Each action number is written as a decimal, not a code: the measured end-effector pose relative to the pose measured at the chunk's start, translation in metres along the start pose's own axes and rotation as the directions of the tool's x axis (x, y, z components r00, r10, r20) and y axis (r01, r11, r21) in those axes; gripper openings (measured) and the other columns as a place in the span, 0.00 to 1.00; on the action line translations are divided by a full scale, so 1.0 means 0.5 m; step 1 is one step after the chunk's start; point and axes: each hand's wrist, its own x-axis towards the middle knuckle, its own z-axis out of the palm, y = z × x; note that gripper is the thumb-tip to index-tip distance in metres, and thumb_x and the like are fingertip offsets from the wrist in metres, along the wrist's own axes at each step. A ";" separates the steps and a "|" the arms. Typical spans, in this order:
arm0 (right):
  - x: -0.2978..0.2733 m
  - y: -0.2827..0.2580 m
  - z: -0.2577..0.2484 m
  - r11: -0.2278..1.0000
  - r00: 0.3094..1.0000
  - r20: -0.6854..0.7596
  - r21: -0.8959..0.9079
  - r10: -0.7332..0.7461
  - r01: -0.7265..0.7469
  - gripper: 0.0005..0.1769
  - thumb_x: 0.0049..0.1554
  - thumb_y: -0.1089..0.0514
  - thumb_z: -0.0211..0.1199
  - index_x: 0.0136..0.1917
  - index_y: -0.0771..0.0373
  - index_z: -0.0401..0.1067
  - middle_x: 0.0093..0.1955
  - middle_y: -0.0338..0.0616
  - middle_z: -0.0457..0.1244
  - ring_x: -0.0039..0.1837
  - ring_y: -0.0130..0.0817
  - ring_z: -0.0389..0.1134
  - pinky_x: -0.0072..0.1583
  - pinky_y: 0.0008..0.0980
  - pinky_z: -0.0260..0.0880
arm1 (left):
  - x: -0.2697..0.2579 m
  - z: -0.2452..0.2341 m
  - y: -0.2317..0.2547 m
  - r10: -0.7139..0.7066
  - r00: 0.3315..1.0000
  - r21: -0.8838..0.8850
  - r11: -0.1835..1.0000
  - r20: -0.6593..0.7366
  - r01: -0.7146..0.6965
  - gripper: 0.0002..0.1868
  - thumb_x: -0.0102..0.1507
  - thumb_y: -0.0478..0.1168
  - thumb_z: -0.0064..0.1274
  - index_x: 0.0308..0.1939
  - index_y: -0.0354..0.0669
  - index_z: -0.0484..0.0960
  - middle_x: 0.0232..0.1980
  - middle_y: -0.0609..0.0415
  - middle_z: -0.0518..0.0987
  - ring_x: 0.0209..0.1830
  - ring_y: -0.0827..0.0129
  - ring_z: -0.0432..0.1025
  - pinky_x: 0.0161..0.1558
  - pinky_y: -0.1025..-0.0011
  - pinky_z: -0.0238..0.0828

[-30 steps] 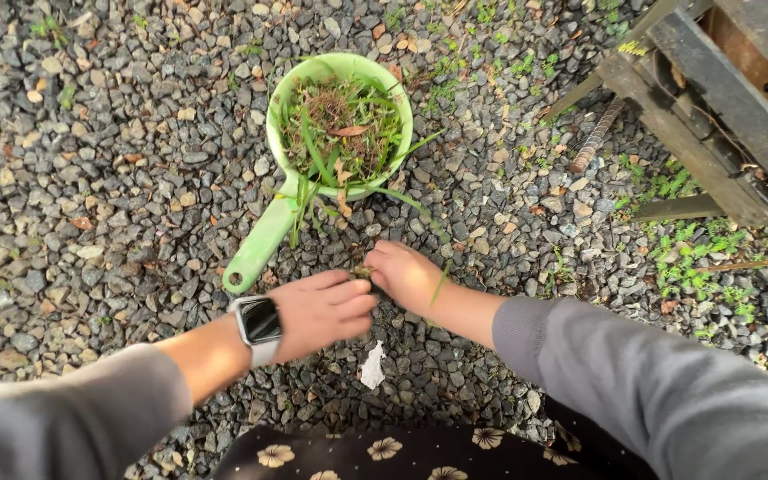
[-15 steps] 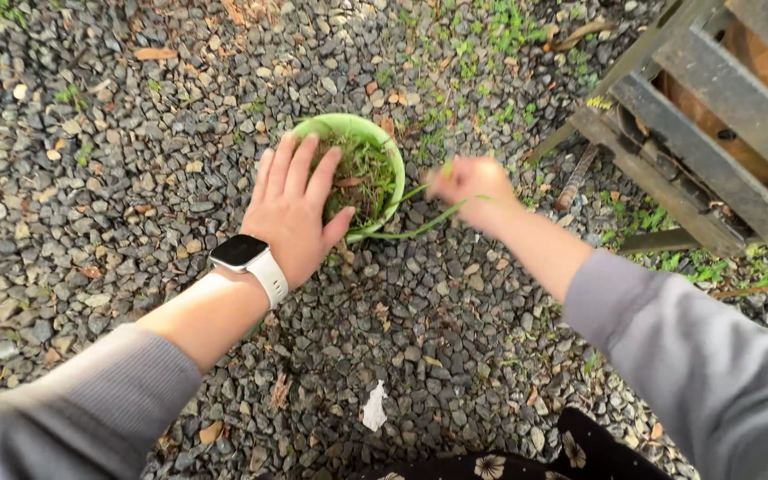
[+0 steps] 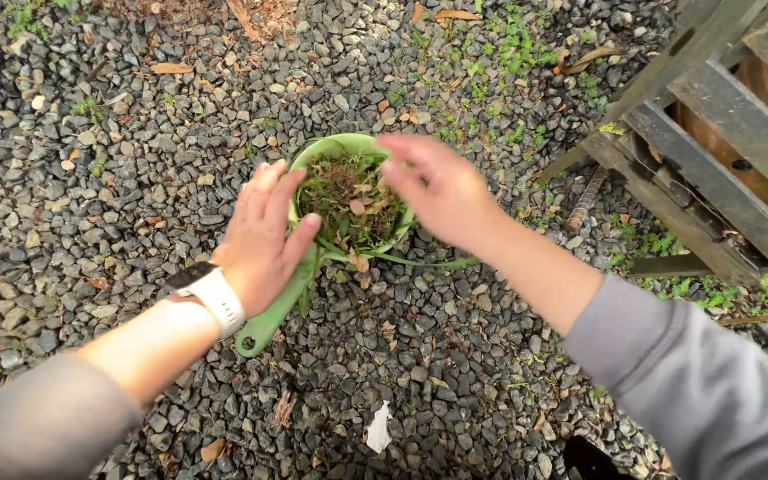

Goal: The person picks up weeds and debris from a gravel surface by hand and places them into a container.

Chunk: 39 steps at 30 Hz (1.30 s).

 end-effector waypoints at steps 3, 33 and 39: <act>0.016 0.059 -0.041 0.998 0.984 -0.178 0.061 -0.005 0.016 0.15 0.69 0.55 0.58 0.68 0.59 0.71 0.58 0.46 0.66 0.58 0.32 0.68 0.59 0.29 0.72 | -0.033 0.001 -0.032 -0.091 0.996 -0.146 0.985 -0.021 0.087 0.30 0.71 0.48 0.46 0.72 0.34 0.61 0.73 0.33 0.64 0.76 0.42 0.56 0.75 0.52 0.51; 0.063 0.645 -0.166 0.670 0.678 -0.597 -0.293 0.428 -0.682 0.20 0.58 0.70 0.58 0.64 0.66 0.71 0.65 0.60 0.62 0.66 0.55 0.63 0.62 0.46 0.67 | -0.169 0.137 -0.099 -0.550 0.591 0.223 0.815 0.590 0.535 0.38 0.62 0.50 0.54 0.71 0.42 0.57 0.34 0.41 0.84 0.35 0.50 0.83 0.43 0.56 0.79; 0.073 0.692 -0.152 0.716 0.516 -0.713 -0.028 0.475 -0.697 0.07 0.62 0.69 0.57 0.51 0.67 0.75 0.49 0.54 0.70 0.50 0.46 0.72 0.54 0.44 0.70 | -0.169 0.139 -0.103 -0.560 0.598 0.250 0.815 0.574 0.523 0.42 0.59 0.51 0.56 0.74 0.43 0.58 0.33 0.41 0.85 0.36 0.50 0.83 0.42 0.56 0.79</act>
